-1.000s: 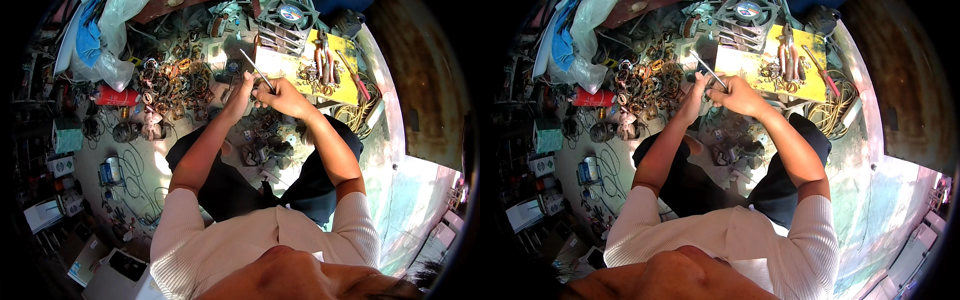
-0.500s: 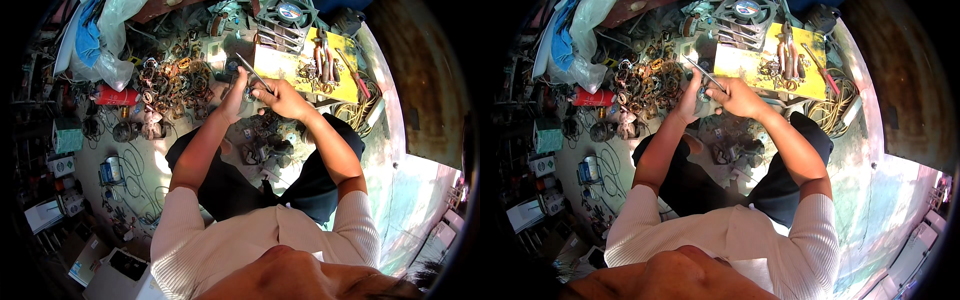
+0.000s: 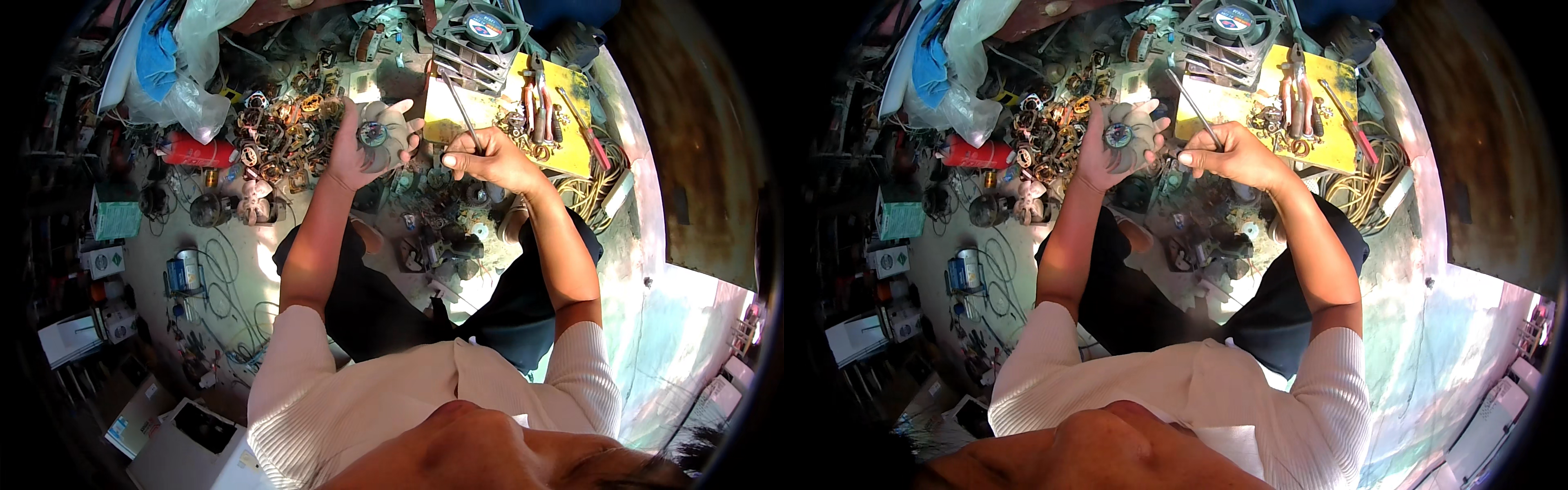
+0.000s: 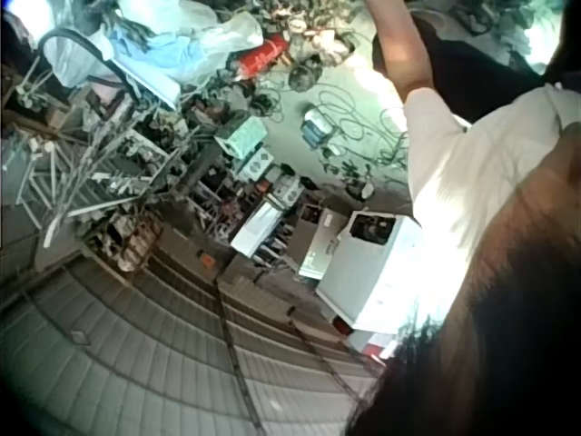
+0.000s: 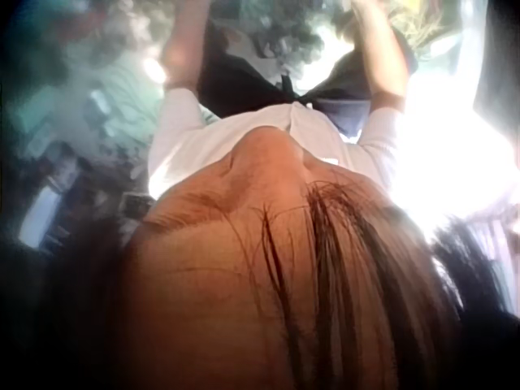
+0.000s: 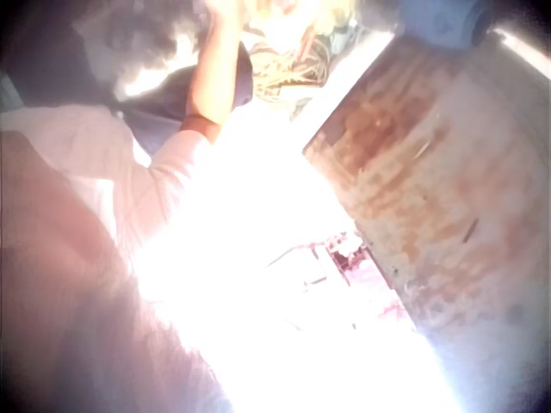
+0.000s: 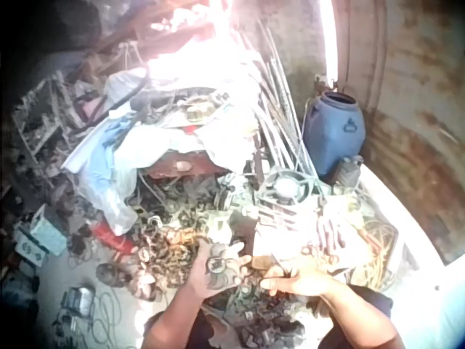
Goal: The person disassembles a small electric fan using a screwdriver and pliers, prying apart the components to access the internal motor and wiring.
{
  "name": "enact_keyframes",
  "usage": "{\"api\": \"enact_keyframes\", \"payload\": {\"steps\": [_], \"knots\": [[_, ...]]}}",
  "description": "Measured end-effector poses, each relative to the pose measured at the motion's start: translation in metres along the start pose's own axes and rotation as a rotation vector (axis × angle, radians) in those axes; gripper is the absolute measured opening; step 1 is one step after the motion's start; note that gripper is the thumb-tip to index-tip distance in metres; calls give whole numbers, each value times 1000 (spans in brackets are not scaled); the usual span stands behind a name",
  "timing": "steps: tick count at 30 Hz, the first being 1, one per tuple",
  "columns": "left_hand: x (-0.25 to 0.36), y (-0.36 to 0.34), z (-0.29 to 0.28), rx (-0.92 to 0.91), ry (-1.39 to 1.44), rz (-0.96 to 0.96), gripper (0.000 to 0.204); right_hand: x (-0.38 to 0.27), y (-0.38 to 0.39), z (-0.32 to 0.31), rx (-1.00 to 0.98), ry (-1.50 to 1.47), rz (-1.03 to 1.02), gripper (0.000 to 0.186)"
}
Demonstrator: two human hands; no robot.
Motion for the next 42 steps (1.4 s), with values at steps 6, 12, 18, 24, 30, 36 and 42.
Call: {"api": "enact_keyframes", "payload": {"steps": [6,12,18,24,30,36,42], "knots": [[28,4,5,44,75,174,95,-4,3,28,-98,388,-106,36],[55,15,-38,282,416,387,80,49,3,54,-116,-115,354,42],[61,35,-72,648,517,525,81,-13,8,75,26,-698,126,55],[68,25,-69,571,295,499,76,-29,14,80,210,448,-217,54],[68,19,-57,501,146,502,73,-38,16,65,297,532,-199,51],[64,18,-53,564,130,552,72,-42,14,57,271,596,-97,51],[62,15,-49,572,119,568,72,-36,12,58,305,483,-223,47]]}}
Point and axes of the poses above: each hand's wrist, its own y-axis away from the middle knuckle, its own z-axis out of the palm, x = y × z, the point moved 9 cm from there along -y, towards the middle knuckle, and after that the axes turned 9 degrees about y, right-handed, at the moved point
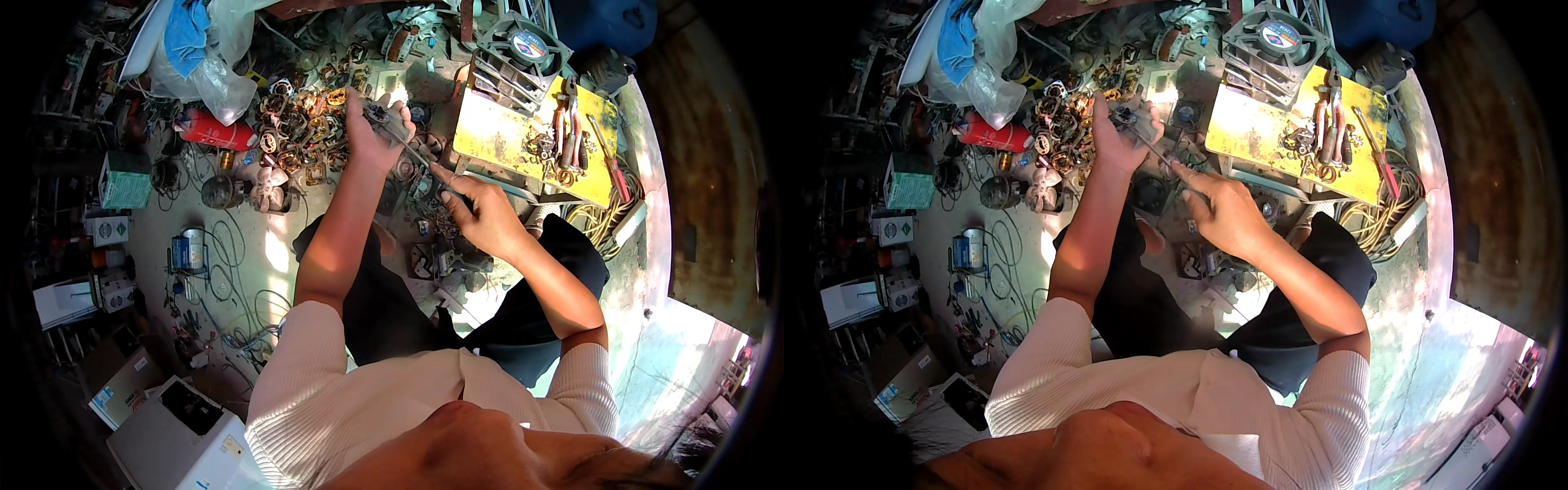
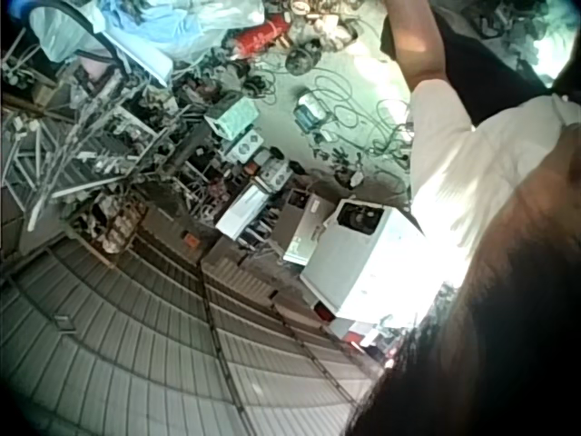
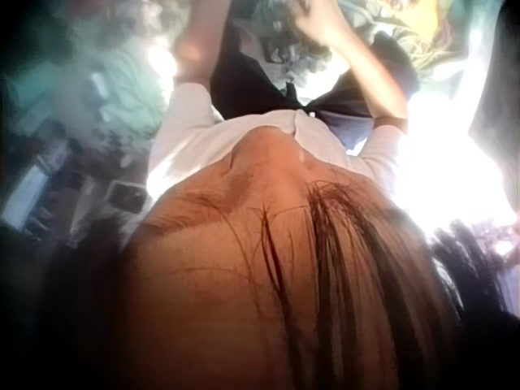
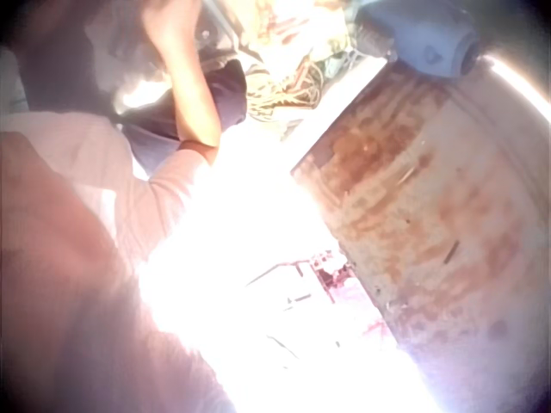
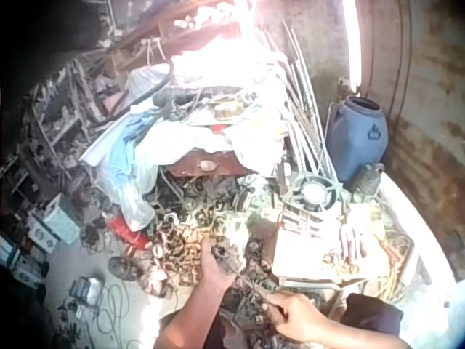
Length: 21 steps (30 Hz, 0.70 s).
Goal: The person disassembles a small electric fan using a screwdriver and pliers, prying apart the components to access the internal motor and wiring.
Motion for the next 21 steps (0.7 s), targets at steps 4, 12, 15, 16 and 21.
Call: {"api": "enact_keyframes", "payload": {"steps": [4,12,15,16,21], "knots": [[-2,-3,0,-40,24,-20,71,5,-1,4,-63,-1,91,47],[-1,1,-3,-16,-125,190,65,6,1,13,42,70,-2,50],[-37,10,6,-117,-199,133,65,22,-5,13,160,111,-17,47],[-57,20,11,-169,-225,85,65,26,-11,7,158,74,35,46],[-50,11,32,-252,-21,6,72,19,-20,-8,159,-7,109,44]]}}
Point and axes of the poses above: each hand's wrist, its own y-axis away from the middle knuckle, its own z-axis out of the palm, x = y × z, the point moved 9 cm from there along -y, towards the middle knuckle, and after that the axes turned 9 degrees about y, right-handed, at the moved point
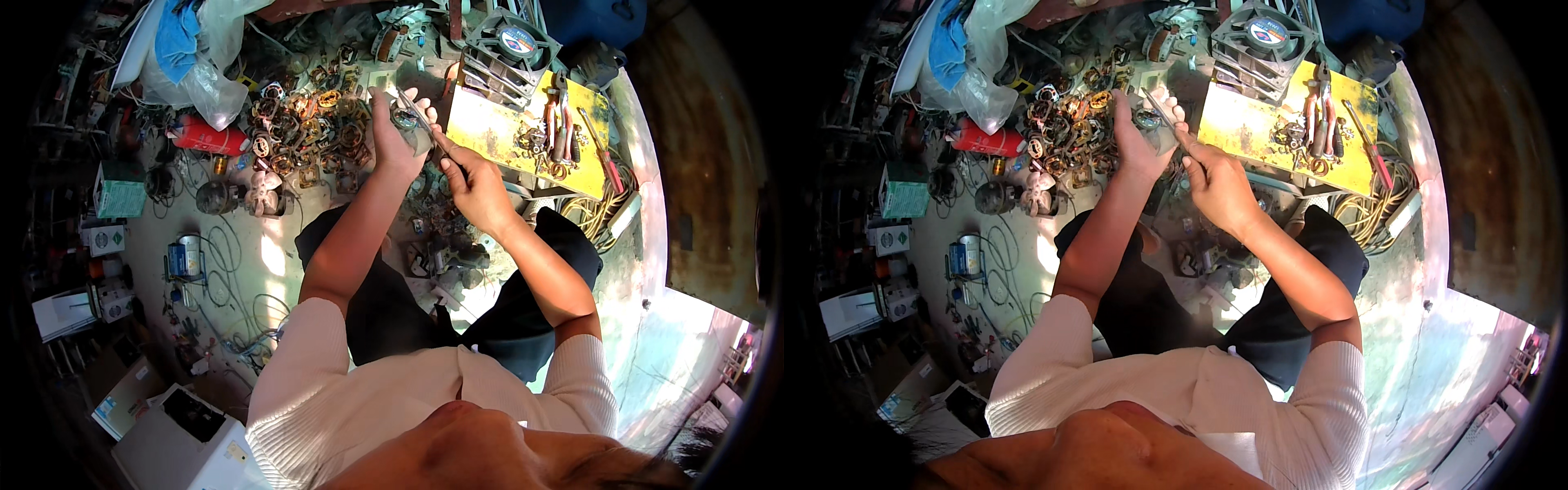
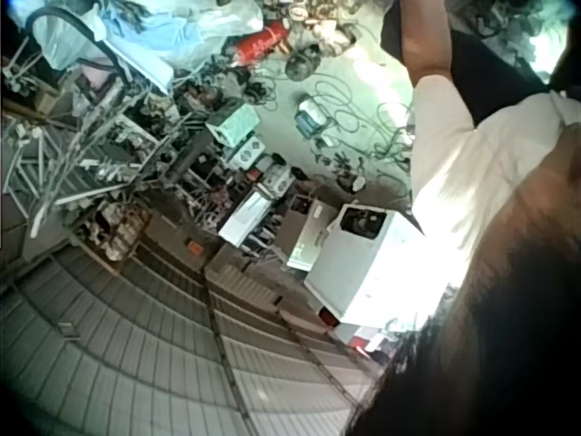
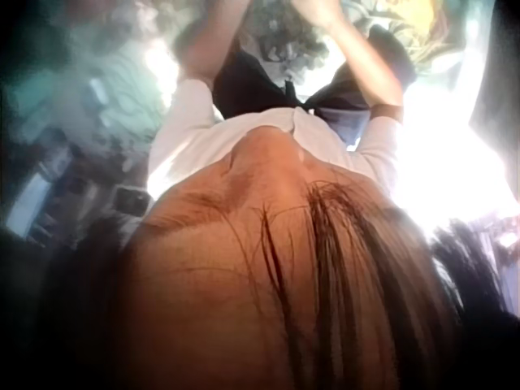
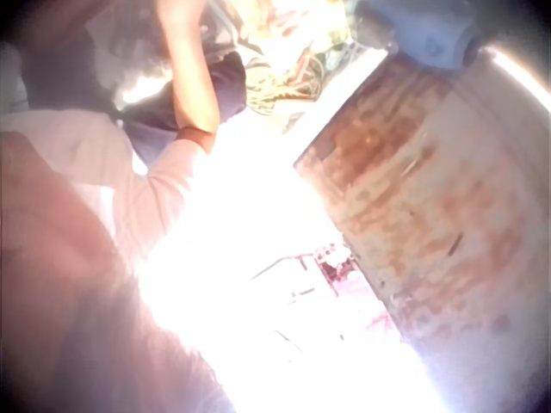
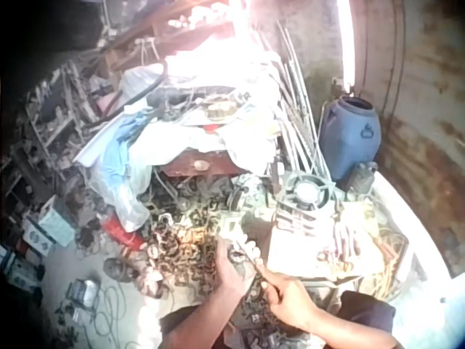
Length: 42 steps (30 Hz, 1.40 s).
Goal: The person disassembles a small electric fan using a screwdriver and pliers, prying apart the components to access the internal motor and wiring.
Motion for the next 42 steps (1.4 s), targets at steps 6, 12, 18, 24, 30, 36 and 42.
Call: {"api": "enact_keyframes", "payload": {"steps": [6,12,18,24,30,36,42], "knots": [[22,-7,-6,95,306,-137,68,2,9,3,-85,90,8,49],[32,-3,-12,208,313,-121,35,-15,13,-14,-21,143,-145,46],[41,-3,-18,224,177,-17,34,-19,15,-18,-78,82,-134,45],[53,-4,-25,169,76,109,39,-15,16,-9,-195,89,-69,45],[48,-2,-21,167,57,77,44,-15,16,-9,-187,109,-80,46],[47,-1,-18,133,38,79,42,-14,15,-5,-227,151,-34,46],[42,-5,-22,123,9,69,36,-11,20,6,-175,187,-82,47]]}}
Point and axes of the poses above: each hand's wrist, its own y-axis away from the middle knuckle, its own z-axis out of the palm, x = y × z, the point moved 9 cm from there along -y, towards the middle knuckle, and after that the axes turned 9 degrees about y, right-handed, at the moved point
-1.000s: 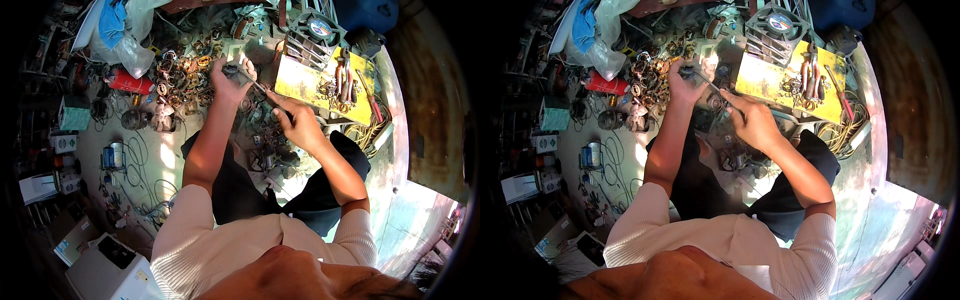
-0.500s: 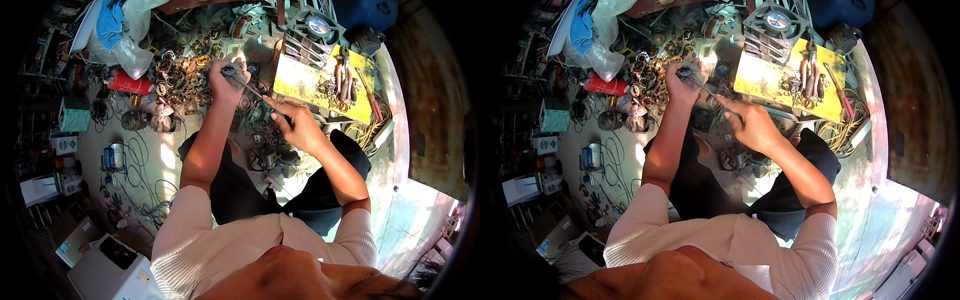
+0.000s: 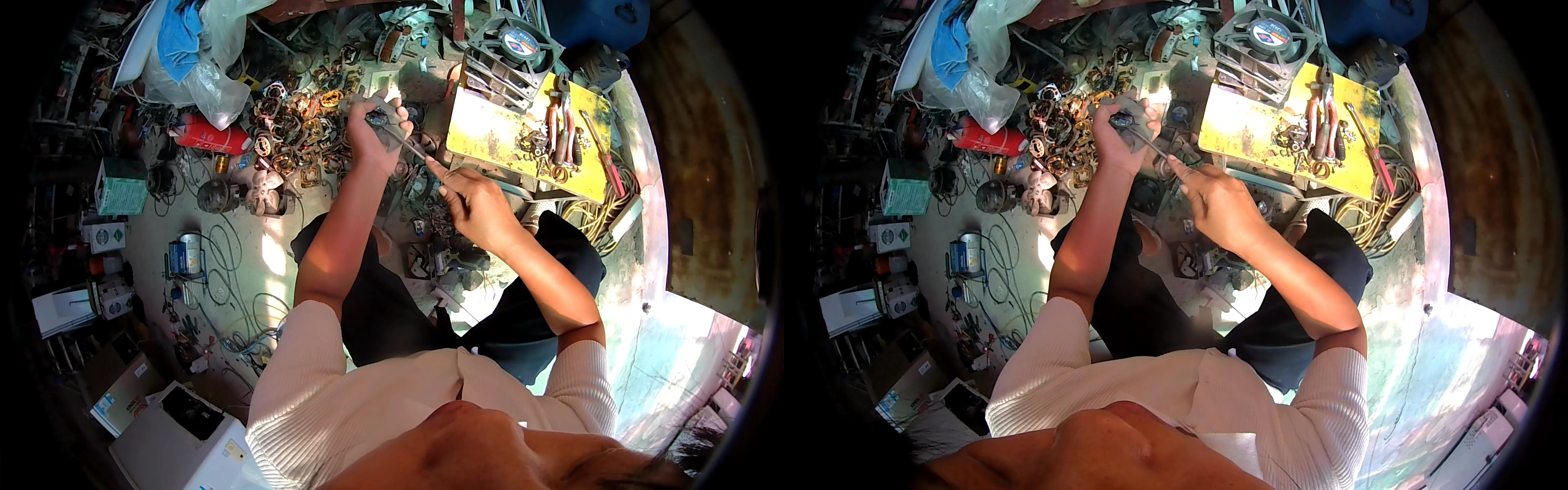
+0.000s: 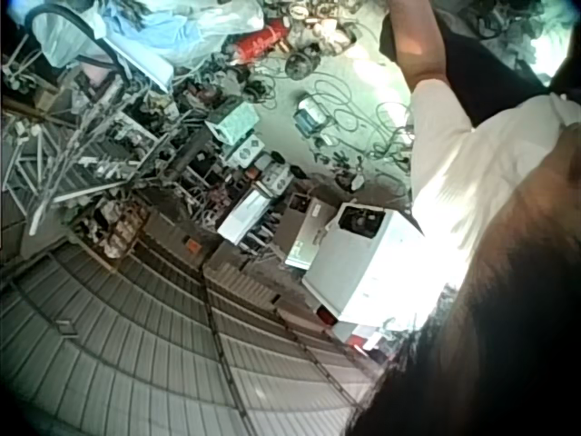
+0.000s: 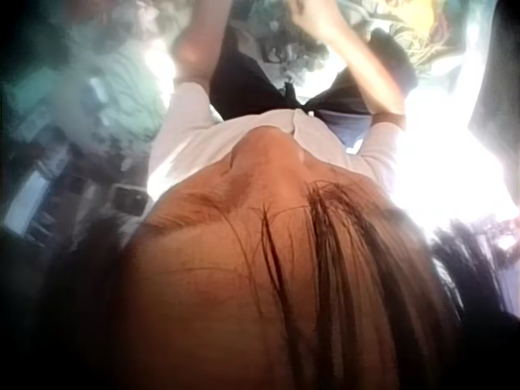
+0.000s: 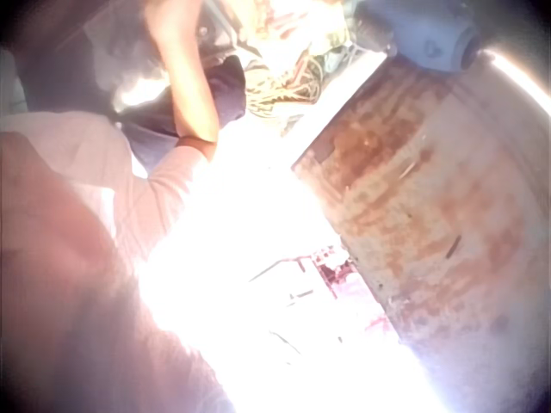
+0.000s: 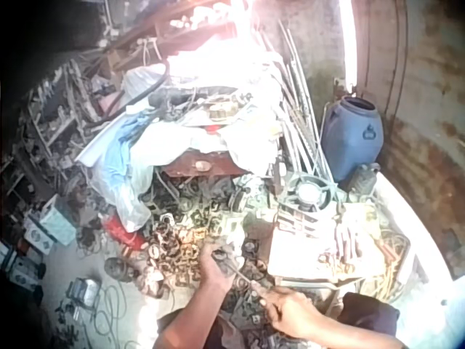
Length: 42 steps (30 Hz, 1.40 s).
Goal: The person disassembles a small electric fan using a screwdriver and pliers, prying apart the components to access the internal motor and wiring.
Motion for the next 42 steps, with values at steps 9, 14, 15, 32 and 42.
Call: {"api": "enact_keyframes", "payload": {"steps": [9,14,15,32,42], "knots": [[-16,-3,-3,6,43,-75,35,20,0,29,58,-333,-26,50],[-10,-4,1,-81,87,-115,63,24,-3,48,-378,-748,302,54],[-11,-6,1,-83,90,-123,69,24,-5,45,-312,-699,240,55],[-11,-21,-22,67,49,-1,73,13,3,66,177,-22,-40,61],[-1,-15,-23,128,38,114,74,11,2,66,200,57,-66,61]]}}
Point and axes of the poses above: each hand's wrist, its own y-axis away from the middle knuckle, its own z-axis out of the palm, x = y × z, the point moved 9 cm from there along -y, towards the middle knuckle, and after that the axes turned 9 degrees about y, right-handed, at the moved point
